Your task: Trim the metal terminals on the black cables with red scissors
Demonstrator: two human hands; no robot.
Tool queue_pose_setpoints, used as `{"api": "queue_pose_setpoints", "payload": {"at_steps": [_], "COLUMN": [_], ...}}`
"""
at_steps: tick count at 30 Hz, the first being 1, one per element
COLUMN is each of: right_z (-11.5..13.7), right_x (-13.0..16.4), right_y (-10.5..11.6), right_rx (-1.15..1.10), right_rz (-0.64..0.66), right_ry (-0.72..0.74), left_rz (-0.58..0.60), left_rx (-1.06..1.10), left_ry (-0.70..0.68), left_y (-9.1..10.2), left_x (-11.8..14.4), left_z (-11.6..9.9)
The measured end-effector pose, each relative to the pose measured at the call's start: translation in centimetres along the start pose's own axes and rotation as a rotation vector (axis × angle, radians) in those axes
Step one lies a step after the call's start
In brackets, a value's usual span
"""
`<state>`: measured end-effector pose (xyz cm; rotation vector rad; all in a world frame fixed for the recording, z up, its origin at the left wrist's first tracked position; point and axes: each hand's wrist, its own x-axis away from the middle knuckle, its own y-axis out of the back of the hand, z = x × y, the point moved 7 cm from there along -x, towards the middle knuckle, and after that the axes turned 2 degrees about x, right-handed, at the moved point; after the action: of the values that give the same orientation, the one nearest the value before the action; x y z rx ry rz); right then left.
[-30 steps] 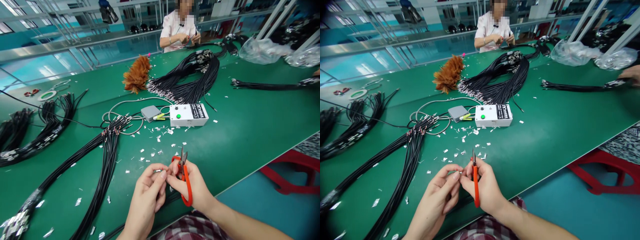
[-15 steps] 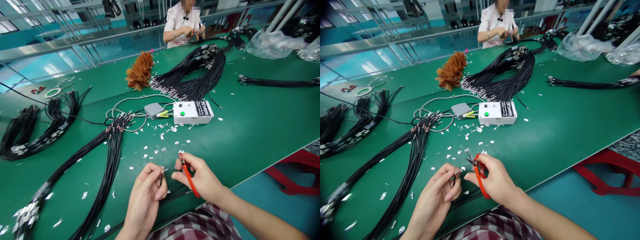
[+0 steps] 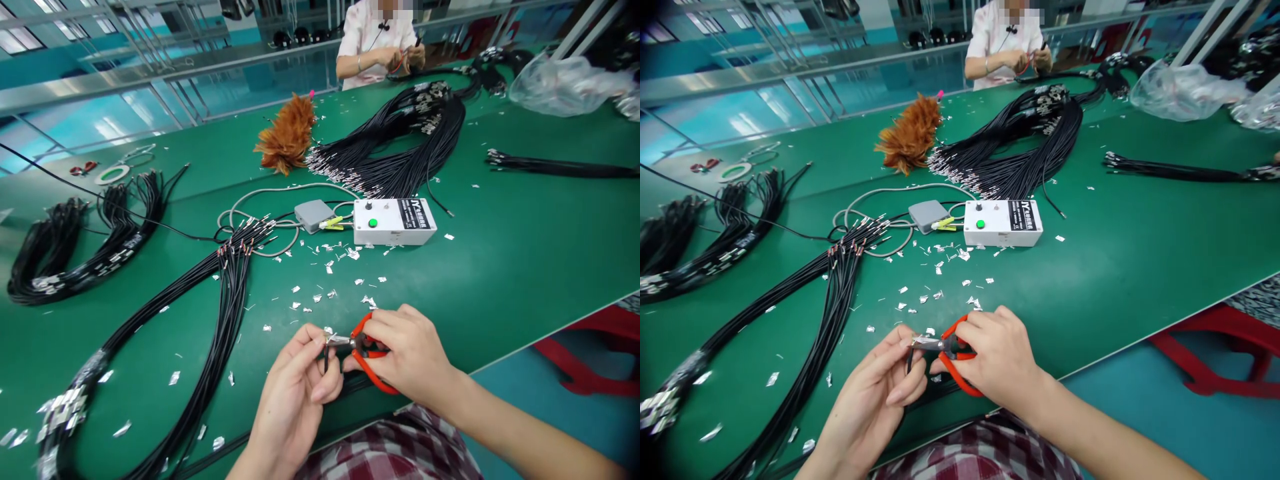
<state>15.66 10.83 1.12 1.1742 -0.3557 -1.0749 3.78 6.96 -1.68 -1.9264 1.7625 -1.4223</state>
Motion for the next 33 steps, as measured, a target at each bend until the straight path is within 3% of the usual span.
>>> {"api": "queue_pose_setpoints", "payload": {"at_steps": [10,33], "right_z": [0.23,0.26], "right_x": [0.53,0.64], "right_y": [0.43,0.12], "right_rx": [0.084,0.021], "right_rz": [-0.012,-0.048], "right_ry": [0.055,0.049], "left_rz": [0.010,0.038], "left_rx": [0.022,-0.031], "left_ry": [0.037,0.045], "left_y": [0.10,0.02], "left_x": [0.01,0.09], "left_z": [0.21,0.36]}}
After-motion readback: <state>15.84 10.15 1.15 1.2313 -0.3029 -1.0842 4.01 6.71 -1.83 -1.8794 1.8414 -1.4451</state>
